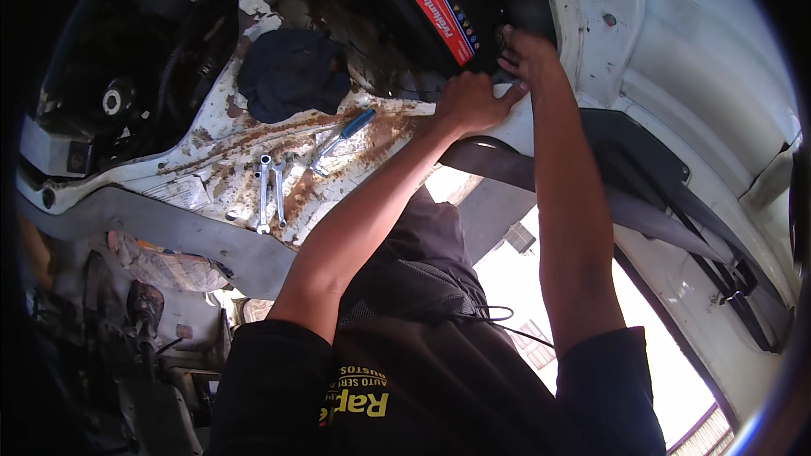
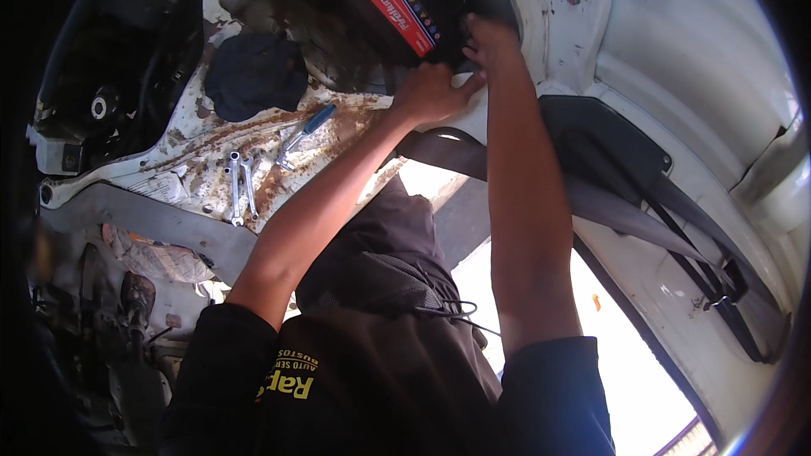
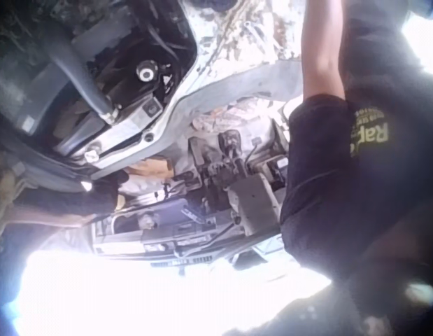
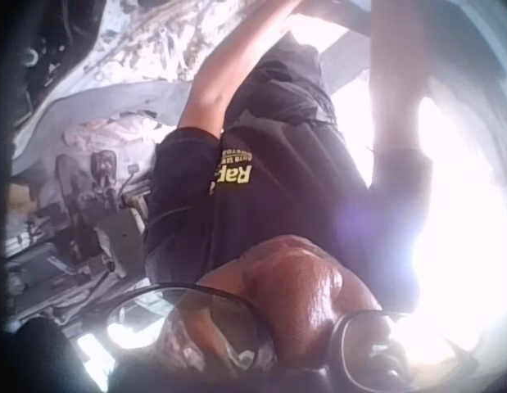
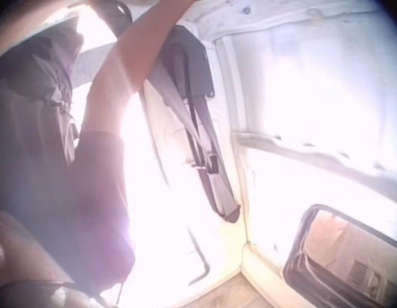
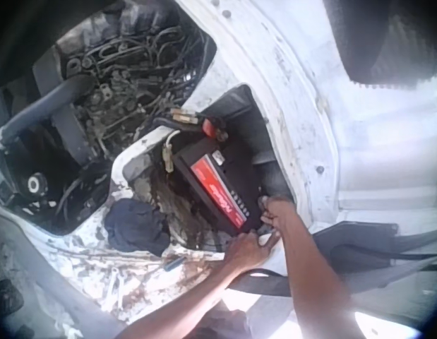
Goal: The person installs a car battery into the engine bay, positions it, and secures it using a wrench and socket. The person then connects the battery terminals and tightens them with a screwdriver.
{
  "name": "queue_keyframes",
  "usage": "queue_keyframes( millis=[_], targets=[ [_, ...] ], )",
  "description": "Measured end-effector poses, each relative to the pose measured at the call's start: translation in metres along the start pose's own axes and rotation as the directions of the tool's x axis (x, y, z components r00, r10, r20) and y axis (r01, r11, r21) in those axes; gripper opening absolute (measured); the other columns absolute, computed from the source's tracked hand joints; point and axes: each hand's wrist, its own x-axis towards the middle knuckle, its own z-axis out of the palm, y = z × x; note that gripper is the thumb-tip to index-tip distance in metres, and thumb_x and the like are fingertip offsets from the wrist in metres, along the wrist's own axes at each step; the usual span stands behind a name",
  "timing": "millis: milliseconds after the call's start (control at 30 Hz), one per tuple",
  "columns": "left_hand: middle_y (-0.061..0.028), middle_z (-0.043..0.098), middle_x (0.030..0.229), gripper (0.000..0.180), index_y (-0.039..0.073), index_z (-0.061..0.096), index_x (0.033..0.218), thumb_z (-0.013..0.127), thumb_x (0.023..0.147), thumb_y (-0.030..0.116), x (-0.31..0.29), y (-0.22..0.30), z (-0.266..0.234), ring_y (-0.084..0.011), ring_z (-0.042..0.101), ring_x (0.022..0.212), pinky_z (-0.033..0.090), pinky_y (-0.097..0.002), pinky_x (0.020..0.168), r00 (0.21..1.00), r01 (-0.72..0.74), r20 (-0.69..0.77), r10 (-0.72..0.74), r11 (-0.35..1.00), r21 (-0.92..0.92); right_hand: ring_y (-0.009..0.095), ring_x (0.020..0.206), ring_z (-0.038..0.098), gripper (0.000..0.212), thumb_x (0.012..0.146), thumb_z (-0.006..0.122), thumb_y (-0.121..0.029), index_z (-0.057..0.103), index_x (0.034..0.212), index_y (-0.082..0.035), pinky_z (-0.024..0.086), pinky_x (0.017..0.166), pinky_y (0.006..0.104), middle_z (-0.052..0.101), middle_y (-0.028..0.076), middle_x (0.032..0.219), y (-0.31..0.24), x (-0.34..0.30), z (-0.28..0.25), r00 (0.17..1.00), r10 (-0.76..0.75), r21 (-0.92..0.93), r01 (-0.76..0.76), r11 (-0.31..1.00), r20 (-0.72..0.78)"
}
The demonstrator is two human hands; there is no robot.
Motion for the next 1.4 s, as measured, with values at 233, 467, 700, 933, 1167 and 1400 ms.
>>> queue_keyframes(
  millis=[233,467,700,933,1167,1400],
  targets=[
    [-0.0319,0.078,0.099,0.088,-0.008,0.081,0.100,0.058,0.099,0.077,0.002,0.006,0.011,-0.0480,0.077,0.105,0.059,-0.0541,0.099,0.998,-0.009,-0.063,0.006,0.998,-0.054,0.021,0.088,0.067,0.016,0.103,0.072,-0.022,0.071,0.114,-0.011,0.059,0.078,0.0445,0.070,0.005,0.104,-0.009,0.050,-0.001,0.990,-0.142,-0.253,0.142,0.957,0.018],
    [-0.0314,0.078,0.096,0.085,-0.006,0.081,0.107,0.065,0.096,0.076,-0.005,0.004,0.026,-0.0491,0.077,0.101,0.060,-0.0558,0.096,0.988,0.018,-0.152,-0.030,0.996,-0.083,0.028,0.067,0.076,0.031,0.085,0.075,-0.029,0.079,0.093,0.001,0.063,0.070,0.0432,0.078,0.017,0.083,-0.002,0.041,-0.025,0.962,-0.272,-0.583,0.209,0.785,-0.021],
    [-0.0318,0.078,0.091,0.082,-0.006,0.080,0.109,0.067,0.095,0.073,-0.005,-0.015,0.031,-0.0494,0.077,0.100,0.060,-0.0569,0.095,0.965,-0.072,-0.255,0.057,0.996,-0.050,0.023,0.077,0.076,0.029,0.084,0.079,-0.025,0.081,0.099,-0.001,0.063,0.070,0.0388,0.078,0.016,0.090,-0.013,0.015,0.014,0.849,-0.511,-0.765,0.239,0.598,-0.135],
    [-0.0318,0.077,0.112,0.078,-0.003,0.076,0.123,0.055,0.104,0.070,-0.001,-0.008,0.013,-0.0480,0.074,0.111,0.058,-0.0561,0.099,0.991,-0.055,-0.118,0.058,0.998,0.032,0.038,0.100,0.081,0.037,0.084,0.076,-0.030,0.082,0.101,0.002,0.064,0.089,0.0463,0.081,0.026,0.106,-0.032,-0.003,0.012,0.884,-0.467,-0.754,0.304,0.582,-0.004],
    [-0.0288,0.077,0.115,0.058,0.002,0.074,0.132,0.064,0.103,0.051,-0.029,-0.017,0.021,-0.0474,0.075,0.106,0.058,-0.0556,0.095,0.936,-0.193,-0.298,0.186,0.981,0.005,0.042,0.105,0.079,0.033,0.090,0.074,-0.030,0.081,0.097,0.002,0.063,0.094,0.0497,0.080,0.027,0.106,-0.020,-0.022,0.024,0.711,-0.703,-0.812,0.418,0.407,0.014],
    [-0.0199,0.076,0.106,0.026,0.002,0.077,0.108,0.070,0.084,-0.005,-0.154,-0.082,-0.069,-0.0406,0.074,0.097,0.058,-0.0467,0.084,0.771,-0.266,-0.480,0.418,0.897,0.354,0.040,0.115,0.065,0.027,0.095,0.070,-0.012,0.070,0.121,-0.003,0.056,0.100,0.0514,0.063,0.018,0.127,0.050,-0.199,0.109,0.248,-0.968,-0.368,0.903,0.220,0.030]
  ],
)
